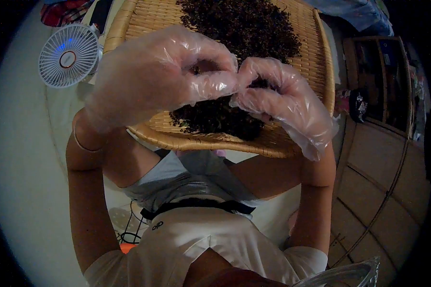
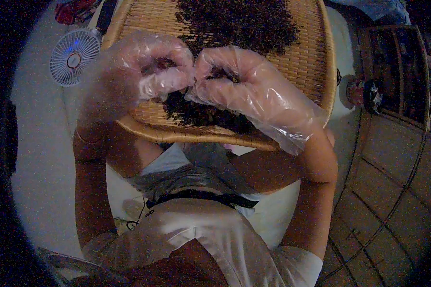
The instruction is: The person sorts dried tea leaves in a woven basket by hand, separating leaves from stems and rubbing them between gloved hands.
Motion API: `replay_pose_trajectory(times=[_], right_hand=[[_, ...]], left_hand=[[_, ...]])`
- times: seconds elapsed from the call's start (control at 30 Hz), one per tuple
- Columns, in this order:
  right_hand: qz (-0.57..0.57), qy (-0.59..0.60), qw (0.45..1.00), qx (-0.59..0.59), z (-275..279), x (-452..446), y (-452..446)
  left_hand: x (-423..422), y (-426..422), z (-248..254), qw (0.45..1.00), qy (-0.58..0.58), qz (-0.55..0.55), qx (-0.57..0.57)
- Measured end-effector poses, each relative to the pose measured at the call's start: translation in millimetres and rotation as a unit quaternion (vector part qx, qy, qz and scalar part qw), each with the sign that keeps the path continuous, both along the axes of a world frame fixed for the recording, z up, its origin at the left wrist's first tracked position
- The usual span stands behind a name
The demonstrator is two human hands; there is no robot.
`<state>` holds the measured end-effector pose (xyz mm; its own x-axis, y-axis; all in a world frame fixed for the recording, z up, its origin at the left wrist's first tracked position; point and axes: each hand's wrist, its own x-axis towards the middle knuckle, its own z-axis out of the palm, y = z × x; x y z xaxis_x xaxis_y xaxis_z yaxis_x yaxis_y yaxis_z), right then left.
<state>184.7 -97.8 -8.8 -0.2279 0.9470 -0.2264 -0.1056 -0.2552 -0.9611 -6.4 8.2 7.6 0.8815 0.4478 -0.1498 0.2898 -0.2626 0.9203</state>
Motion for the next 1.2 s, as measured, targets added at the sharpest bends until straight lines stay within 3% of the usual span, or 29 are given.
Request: replay_pose_trajectory(times=[0.23, 0.3, 0.43, 0.53, 0.6, 0.73, 1.03, 1.1, 1.2], right_hand=[[0.031, -0.031, 0.999, 0.003, 3, -1, 1], [0.036, -0.020, 0.999, -0.006, 4, 0, 1], [0.049, -0.037, 0.998, -0.022, 9, -1, 3], [0.029, -0.034, 0.996, -0.075, 15, 2, 1], [-0.019, -0.042, 0.993, -0.108, 22, -2, 1], [-0.115, 0.006, 0.987, -0.109, 22, -4, 2], [-0.087, 0.000, 0.993, -0.074, 16, 0, 4], [-0.089, -0.007, 0.993, -0.080, 13, 0, 5], [-0.093, -0.018, 0.991, -0.094, 16, -2, 5]], left_hand=[[-3, 2, -6, 0.999, -0.031, -0.024, 0.017], [-3, 4, 1, 0.996, 0.051, -0.021, -0.070], [-4, 1, -1, 0.994, 0.038, 0.004, -0.099], [-2, -2, 0, 0.982, -0.020, 0.057, -0.182], [1, -3, -11, 0.990, -0.079, 0.108, -0.040], [1, 2, 1, 0.991, -0.039, 0.114, -0.058], [-2, -3, 5, 1.000, 0.003, 0.026, -0.009], [-4, -3, -2, 0.991, -0.031, 0.016, 0.131], [-3, -4, 4, 0.999, 0.006, 0.024, 0.032]])
